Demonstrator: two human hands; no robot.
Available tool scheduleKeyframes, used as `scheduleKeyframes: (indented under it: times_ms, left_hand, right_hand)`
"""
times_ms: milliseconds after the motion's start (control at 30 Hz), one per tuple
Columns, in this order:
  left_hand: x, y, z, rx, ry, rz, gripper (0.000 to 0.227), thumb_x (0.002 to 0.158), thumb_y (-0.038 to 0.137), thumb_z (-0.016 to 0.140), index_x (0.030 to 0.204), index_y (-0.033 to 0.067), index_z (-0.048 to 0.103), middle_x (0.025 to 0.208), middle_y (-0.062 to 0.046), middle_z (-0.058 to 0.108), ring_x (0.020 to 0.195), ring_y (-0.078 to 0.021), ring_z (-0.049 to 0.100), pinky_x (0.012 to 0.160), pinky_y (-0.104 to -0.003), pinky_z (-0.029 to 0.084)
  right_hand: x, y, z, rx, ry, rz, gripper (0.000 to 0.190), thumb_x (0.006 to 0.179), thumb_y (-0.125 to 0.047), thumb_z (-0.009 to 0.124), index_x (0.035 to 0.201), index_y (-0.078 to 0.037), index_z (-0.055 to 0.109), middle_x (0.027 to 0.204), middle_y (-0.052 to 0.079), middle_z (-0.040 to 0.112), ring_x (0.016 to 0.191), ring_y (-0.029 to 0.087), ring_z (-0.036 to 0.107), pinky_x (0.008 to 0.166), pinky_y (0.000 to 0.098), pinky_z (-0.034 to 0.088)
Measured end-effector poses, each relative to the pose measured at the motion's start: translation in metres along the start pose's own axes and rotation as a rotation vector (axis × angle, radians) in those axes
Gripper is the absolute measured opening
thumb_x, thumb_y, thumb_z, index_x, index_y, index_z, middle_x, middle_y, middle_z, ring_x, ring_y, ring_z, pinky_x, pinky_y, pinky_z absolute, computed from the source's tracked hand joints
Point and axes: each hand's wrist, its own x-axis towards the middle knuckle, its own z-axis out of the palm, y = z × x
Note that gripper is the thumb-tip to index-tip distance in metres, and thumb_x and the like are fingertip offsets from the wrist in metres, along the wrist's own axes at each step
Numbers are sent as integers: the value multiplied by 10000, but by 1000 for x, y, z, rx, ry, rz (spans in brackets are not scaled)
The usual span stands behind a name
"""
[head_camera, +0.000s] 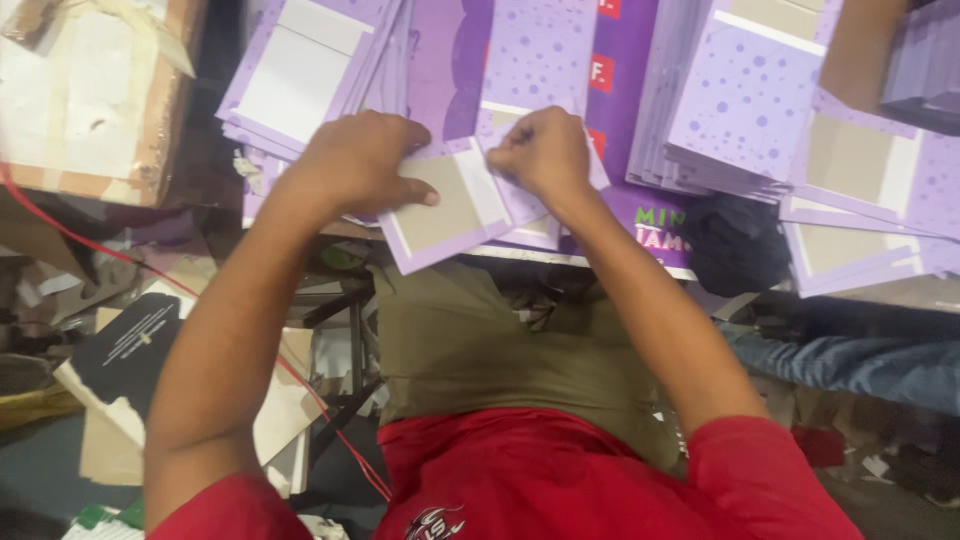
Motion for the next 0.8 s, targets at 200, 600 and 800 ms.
scheduleKeyframes:
  times_ms: [200,600,800]
  left_hand:
    - [7,-17,17,-205,76,-37,645,691,337,905,1242,58,717,1137,-178,736,1059,-328,709,936,-410,537]
    - [15,-30,40,-509,255,-36,580,633,158,908,1168,3,745,1113,-249,728,1022,-352,726,921,-385,553]
    - [13,-25,36,-1297,416,-98,506,785,72,788,1254,37,601,1009,-220,747,968,-325,732,842,-435,582]
  right_hand:
    - [12,-10,5,-39,101,47,266,678,-259,910,647,-49,750,576,73,701,489,170,668,509,317,513]
    - [-50,6,-15,-19,-83,101,250,762,-239,872,683,-35,749,598,76,708,510,133,644,511,318,492]
    - [-39,10,-25,-26,-158,155,263,754,-221,894,696,-17,739,633,78,711,542,141,632,526,317,498]
